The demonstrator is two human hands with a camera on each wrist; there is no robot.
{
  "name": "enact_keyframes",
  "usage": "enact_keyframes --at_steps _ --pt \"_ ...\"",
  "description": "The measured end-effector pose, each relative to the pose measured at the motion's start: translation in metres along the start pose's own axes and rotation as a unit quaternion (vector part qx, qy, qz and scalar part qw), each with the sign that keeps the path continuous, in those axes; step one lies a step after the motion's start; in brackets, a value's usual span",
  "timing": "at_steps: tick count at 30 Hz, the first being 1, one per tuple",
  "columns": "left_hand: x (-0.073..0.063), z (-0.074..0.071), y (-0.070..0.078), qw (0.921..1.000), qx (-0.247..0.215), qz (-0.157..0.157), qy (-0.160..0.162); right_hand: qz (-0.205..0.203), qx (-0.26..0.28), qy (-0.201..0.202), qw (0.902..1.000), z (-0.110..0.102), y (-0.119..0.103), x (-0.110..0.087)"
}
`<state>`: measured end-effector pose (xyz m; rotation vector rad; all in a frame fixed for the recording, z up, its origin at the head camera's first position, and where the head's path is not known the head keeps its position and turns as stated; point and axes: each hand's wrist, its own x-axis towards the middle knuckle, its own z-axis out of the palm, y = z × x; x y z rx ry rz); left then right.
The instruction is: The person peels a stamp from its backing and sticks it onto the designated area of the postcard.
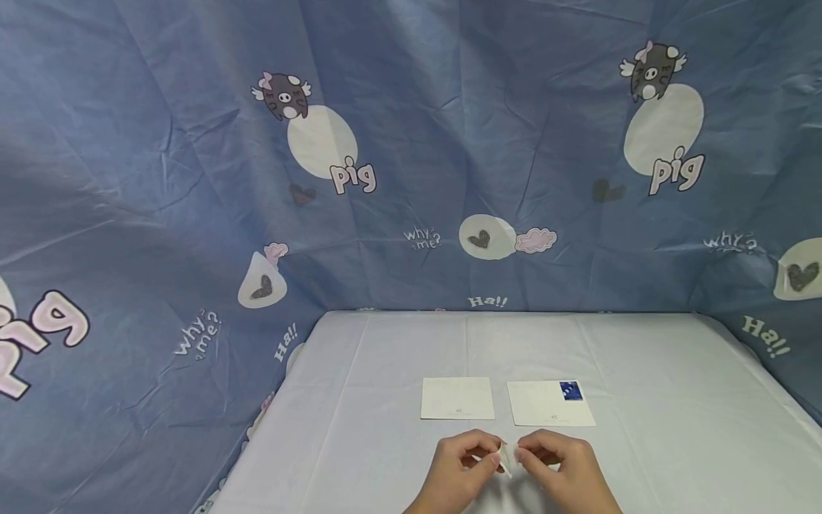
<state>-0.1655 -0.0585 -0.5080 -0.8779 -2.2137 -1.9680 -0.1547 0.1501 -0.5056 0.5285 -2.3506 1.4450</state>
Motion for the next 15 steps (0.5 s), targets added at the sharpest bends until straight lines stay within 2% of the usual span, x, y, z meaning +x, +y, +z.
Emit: enact_keyframes --at_steps 7,15 --pt "0.0007 -0.0005 0.0009 0.9999 -0.006 -0.003 0.008 0.036 -0.008 0.004 0.9993 0.0003 0.0014 0.0008" --pt "0.0011 -0.0021 0.0022 0.9991 -0.029 -0.013 0.028 0.044 -0.008 0.014 0.9989 -0.0003 0.0001 0.0004"
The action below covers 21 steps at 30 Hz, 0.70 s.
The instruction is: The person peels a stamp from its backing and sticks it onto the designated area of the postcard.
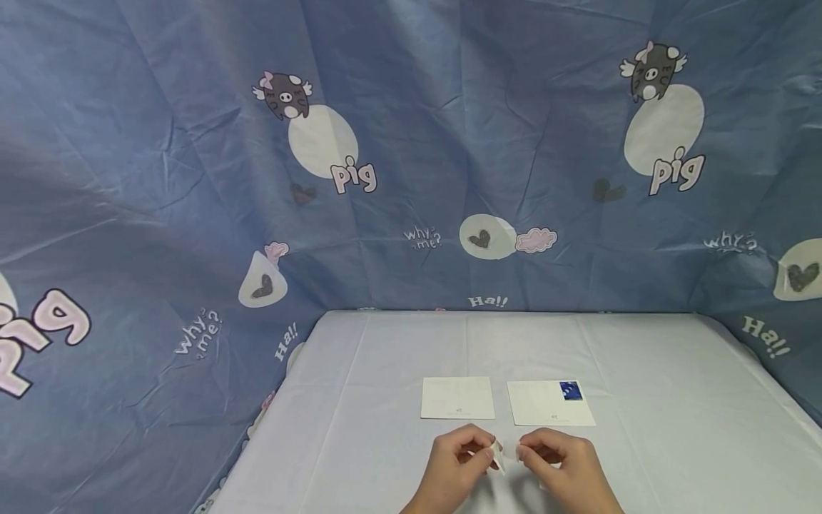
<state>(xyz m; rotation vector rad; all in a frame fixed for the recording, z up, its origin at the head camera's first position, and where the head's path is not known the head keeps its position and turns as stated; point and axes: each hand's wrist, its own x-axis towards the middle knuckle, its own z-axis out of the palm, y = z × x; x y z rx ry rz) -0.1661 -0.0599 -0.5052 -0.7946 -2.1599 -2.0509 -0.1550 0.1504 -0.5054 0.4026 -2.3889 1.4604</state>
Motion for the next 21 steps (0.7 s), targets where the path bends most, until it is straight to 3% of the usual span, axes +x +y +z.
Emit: enact_keyframes --at_steps 10,21 --pt "0.0011 -0.0020 0.0016 0.9991 -0.006 -0.033 0.025 0.021 0.004 0.007 0.9998 0.0003 -0.0033 0.0008" --pt "0.0035 -0.0060 -0.0043 0.9973 0.002 -0.043 0.060 0.024 0.008 -0.051 0.9983 -0.0002 -0.0012 0.0002"
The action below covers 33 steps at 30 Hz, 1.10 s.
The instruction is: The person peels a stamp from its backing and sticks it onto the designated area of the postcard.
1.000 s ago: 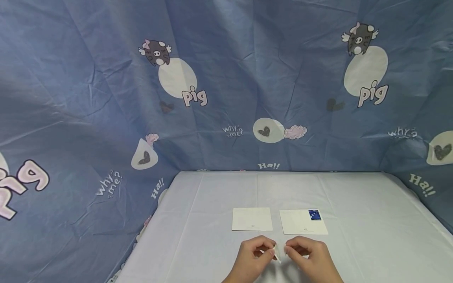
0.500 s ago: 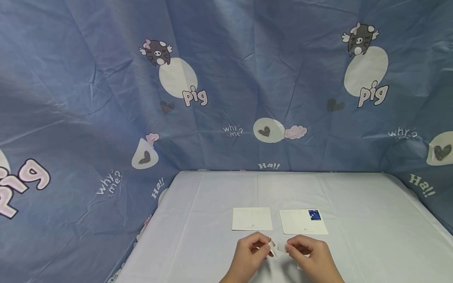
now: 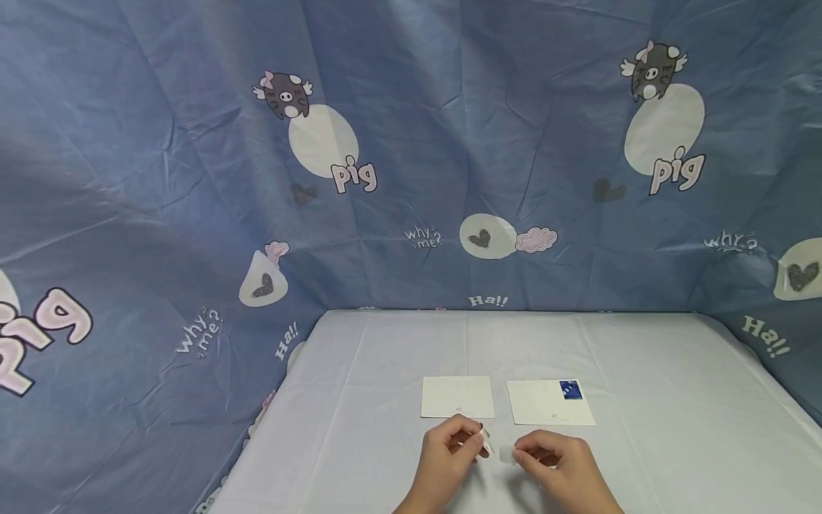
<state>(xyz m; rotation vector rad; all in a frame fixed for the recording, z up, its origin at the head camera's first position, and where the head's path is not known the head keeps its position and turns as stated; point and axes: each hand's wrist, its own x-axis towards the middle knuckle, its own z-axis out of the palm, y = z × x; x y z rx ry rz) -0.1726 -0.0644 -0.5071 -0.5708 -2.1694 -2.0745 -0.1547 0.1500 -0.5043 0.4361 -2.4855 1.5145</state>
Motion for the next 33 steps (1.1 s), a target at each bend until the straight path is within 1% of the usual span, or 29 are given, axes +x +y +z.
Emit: enact_keyframes --at_steps 6,13,15,18,20,23,26,33 --pt "0.001 -0.001 0.000 0.9999 -0.002 -0.007 0.010 0.004 -0.001 -0.015 0.9999 0.001 0.000 0.000" --pt "0.001 -0.003 0.001 0.9999 -0.006 -0.004 0.012 -0.010 0.010 -0.032 0.9994 0.003 0.002 -0.002" --pt "0.001 -0.003 0.002 0.9999 -0.007 -0.007 0.011 -0.018 0.018 -0.041 0.9988 0.003 0.004 -0.002" --pt "0.001 -0.003 0.004 0.9998 -0.010 -0.010 0.012 -0.020 0.030 -0.067 0.9971 0.002 0.006 -0.003" --pt "0.000 -0.003 0.004 0.9998 -0.013 -0.010 0.013 -0.006 0.031 -0.092 0.9953 0.002 0.007 -0.002" --pt "0.000 -0.003 0.003 0.9998 -0.011 -0.006 0.016 0.033 0.026 -0.131 0.9905 0.002 0.008 0.001" --pt "0.001 -0.004 0.002 0.9998 -0.008 -0.005 0.016 0.057 0.014 -0.158 0.9857 0.002 0.010 0.003" --pt "0.001 -0.003 0.002 0.9996 -0.010 -0.019 0.019 0.044 0.002 -0.184 0.9819 0.004 0.015 0.001"
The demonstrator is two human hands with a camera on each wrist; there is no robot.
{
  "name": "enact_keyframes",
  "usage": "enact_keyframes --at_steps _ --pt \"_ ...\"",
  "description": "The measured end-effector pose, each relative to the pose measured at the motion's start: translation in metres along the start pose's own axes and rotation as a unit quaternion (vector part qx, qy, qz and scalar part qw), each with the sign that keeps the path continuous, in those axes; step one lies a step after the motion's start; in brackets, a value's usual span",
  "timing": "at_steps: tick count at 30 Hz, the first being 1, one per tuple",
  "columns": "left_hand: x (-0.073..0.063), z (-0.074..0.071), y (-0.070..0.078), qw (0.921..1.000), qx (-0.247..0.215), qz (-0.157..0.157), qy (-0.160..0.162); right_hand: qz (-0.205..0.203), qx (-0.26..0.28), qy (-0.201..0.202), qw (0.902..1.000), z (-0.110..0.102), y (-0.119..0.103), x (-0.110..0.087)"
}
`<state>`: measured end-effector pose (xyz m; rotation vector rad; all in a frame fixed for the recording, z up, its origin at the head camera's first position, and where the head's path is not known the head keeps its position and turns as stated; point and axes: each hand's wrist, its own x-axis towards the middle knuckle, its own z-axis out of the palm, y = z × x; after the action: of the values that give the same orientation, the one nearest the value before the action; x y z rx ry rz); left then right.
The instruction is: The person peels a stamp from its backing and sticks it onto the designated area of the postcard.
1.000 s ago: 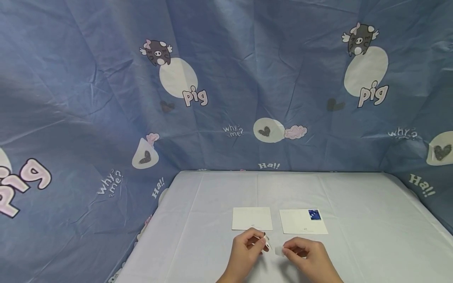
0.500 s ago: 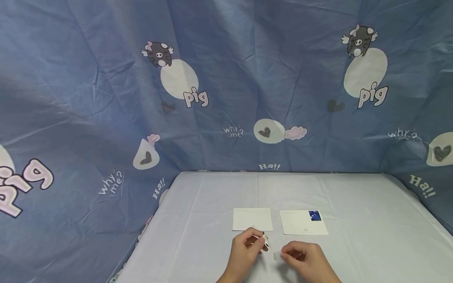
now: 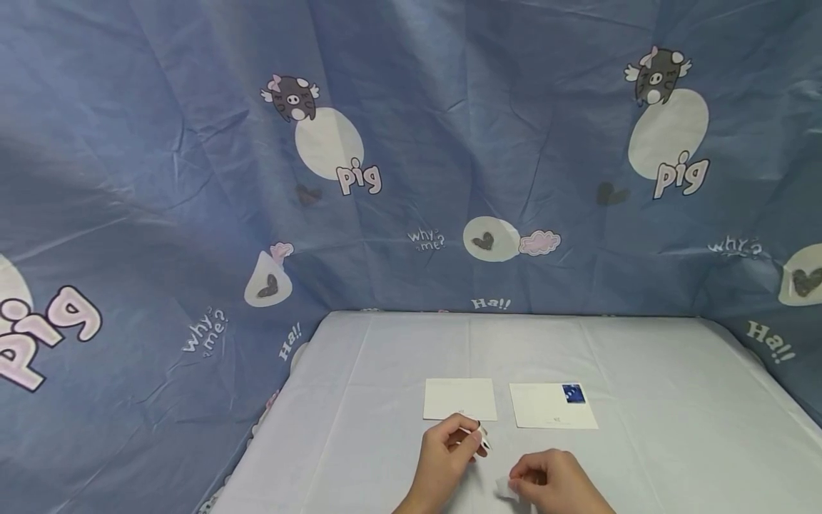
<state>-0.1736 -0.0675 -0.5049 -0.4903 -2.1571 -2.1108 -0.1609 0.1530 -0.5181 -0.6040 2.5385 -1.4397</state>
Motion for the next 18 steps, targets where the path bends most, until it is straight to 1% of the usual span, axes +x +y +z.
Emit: enact_keyframes --at_steps 2,6,13,18 --pt "0.0000 0.0001 -0.0007 1.0000 0.000 -0.003 0.001 -0.001 -0.005 -0.003 1.0000 0.0004 0.0003 -0.0002" --pt "0.0000 0.0008 -0.0007 1.0000 -0.001 -0.005 0.001 0.010 -0.025 -0.002 0.9996 0.0003 -0.0003 0.0001" --pt "0.0003 0.0008 -0.0015 1.0000 0.001 0.000 0.000 0.031 -0.054 0.005 0.9980 -0.0015 -0.0013 -0.0013" --pt "-0.0002 -0.0002 -0.0018 0.9999 0.005 0.010 -0.005 0.038 -0.079 0.028 0.9957 -0.0024 -0.0017 -0.0013"
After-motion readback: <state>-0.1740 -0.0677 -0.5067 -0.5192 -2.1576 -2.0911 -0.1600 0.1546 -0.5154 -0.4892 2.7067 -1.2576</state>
